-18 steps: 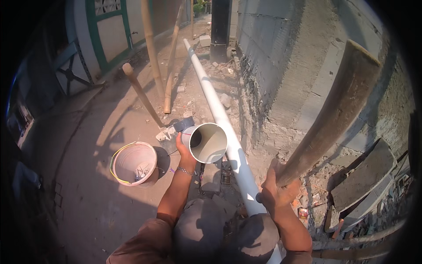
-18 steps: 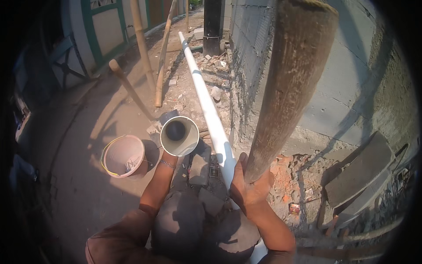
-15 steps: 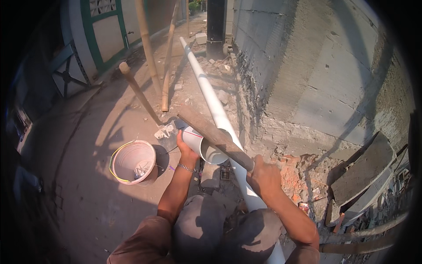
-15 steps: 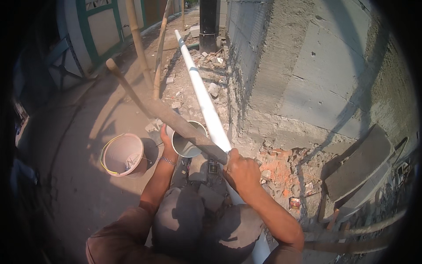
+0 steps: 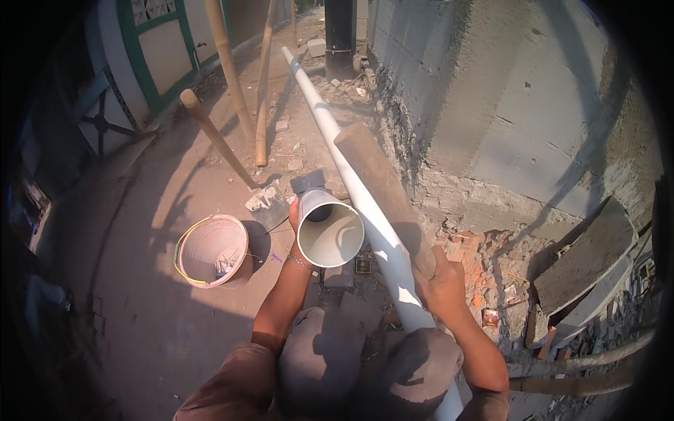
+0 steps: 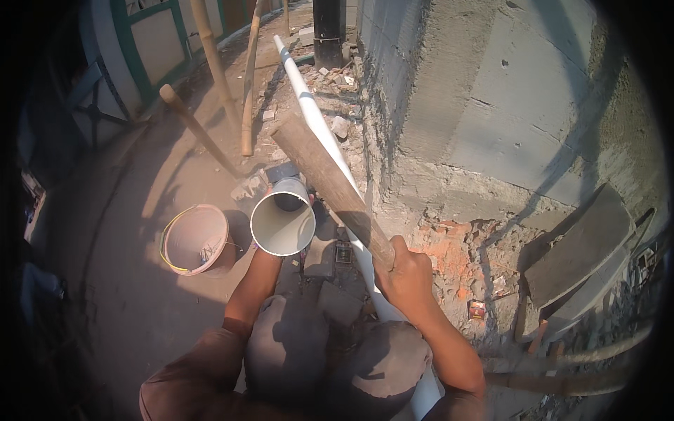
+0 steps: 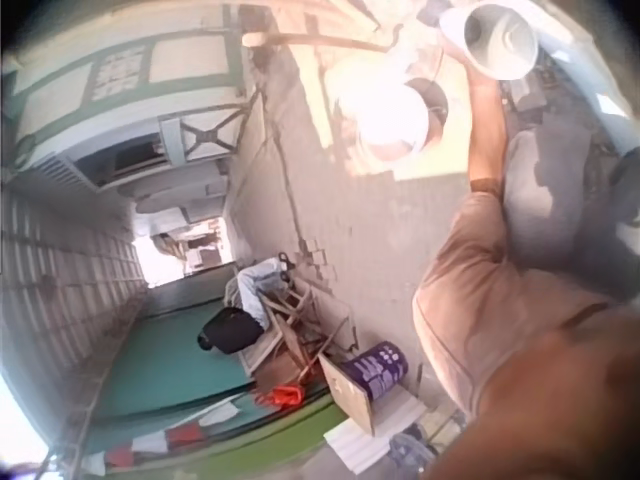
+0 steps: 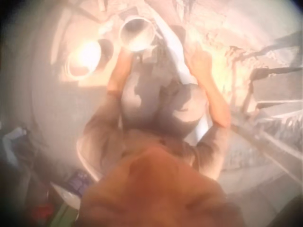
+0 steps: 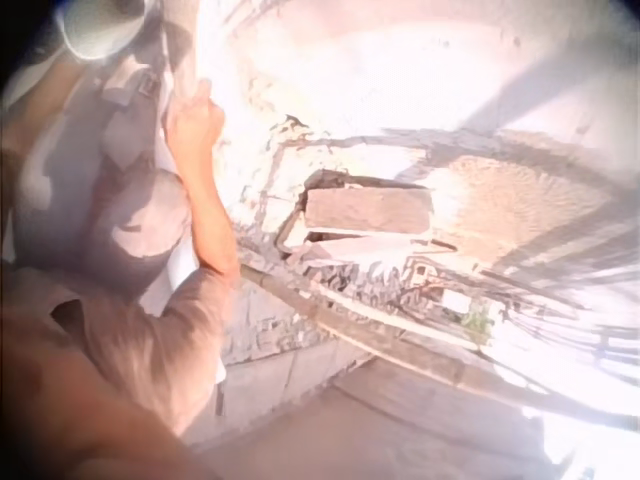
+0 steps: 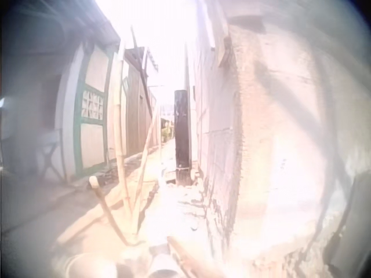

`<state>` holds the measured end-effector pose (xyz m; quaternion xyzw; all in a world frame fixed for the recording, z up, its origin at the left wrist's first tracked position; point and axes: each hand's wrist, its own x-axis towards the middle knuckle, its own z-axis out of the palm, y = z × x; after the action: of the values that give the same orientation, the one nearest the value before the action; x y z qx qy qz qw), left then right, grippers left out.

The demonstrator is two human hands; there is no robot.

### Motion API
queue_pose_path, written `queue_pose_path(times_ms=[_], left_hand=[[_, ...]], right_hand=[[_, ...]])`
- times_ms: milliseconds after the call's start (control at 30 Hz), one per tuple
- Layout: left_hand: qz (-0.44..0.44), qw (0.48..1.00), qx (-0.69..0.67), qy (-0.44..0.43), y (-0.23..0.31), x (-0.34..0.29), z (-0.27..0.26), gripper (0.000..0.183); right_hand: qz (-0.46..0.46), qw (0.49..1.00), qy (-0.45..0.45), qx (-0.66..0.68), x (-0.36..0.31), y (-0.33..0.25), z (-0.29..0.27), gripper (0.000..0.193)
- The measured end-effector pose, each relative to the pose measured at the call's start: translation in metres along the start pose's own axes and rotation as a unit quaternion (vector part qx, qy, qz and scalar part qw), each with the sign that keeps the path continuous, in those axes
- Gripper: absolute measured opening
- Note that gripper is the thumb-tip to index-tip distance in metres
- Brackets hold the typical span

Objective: The person fits together PVC pipes and elbow joints, then uses a hammer and their hands to clear debris and position large tiles over a hole in the concrete floor.

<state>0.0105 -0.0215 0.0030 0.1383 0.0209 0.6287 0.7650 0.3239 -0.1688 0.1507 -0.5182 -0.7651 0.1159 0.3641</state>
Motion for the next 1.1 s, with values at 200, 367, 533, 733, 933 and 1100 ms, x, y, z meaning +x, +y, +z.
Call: queue_pose_path(times_ms=[200, 367, 533, 733, 933, 1100], left_hand=[[-0.120, 0.986, -0.102, -0.062, -0.010, -0.023, 0.065, 0.067], [-0.033, 0.999, 0.008, 0.020, -0.007, -0.017, 0.067, 0.069], [0.083, 0.982, 0.082, 0.150, 0.002, 0.003, 0.058, 0.064], [0.172, 0.949, 0.262, -0.034, 0.023, -0.027, 0.067, 0.084], [0.162, 0.921, 0.337, -0.109, 0.015, -0.043, 0.100, 0.109], [0.182, 0.943, 0.263, -0.094, 0.015, -0.057, 0.095, 0.117]], right_hand=[[0.245, 0.946, 0.084, 0.193, -0.020, 0.027, 0.003, 0.029], [0.274, 0.934, 0.063, 0.221, -0.021, 0.024, 0.008, 0.030], [0.249, 0.938, 0.086, 0.225, -0.024, 0.030, 0.010, 0.029], [0.271, 0.913, 0.132, 0.275, -0.027, 0.032, 0.010, 0.032], [0.254, 0.920, 0.140, 0.263, -0.027, 0.046, 0.016, 0.032], [0.254, 0.920, 0.126, 0.271, -0.025, 0.037, 0.016, 0.032]])
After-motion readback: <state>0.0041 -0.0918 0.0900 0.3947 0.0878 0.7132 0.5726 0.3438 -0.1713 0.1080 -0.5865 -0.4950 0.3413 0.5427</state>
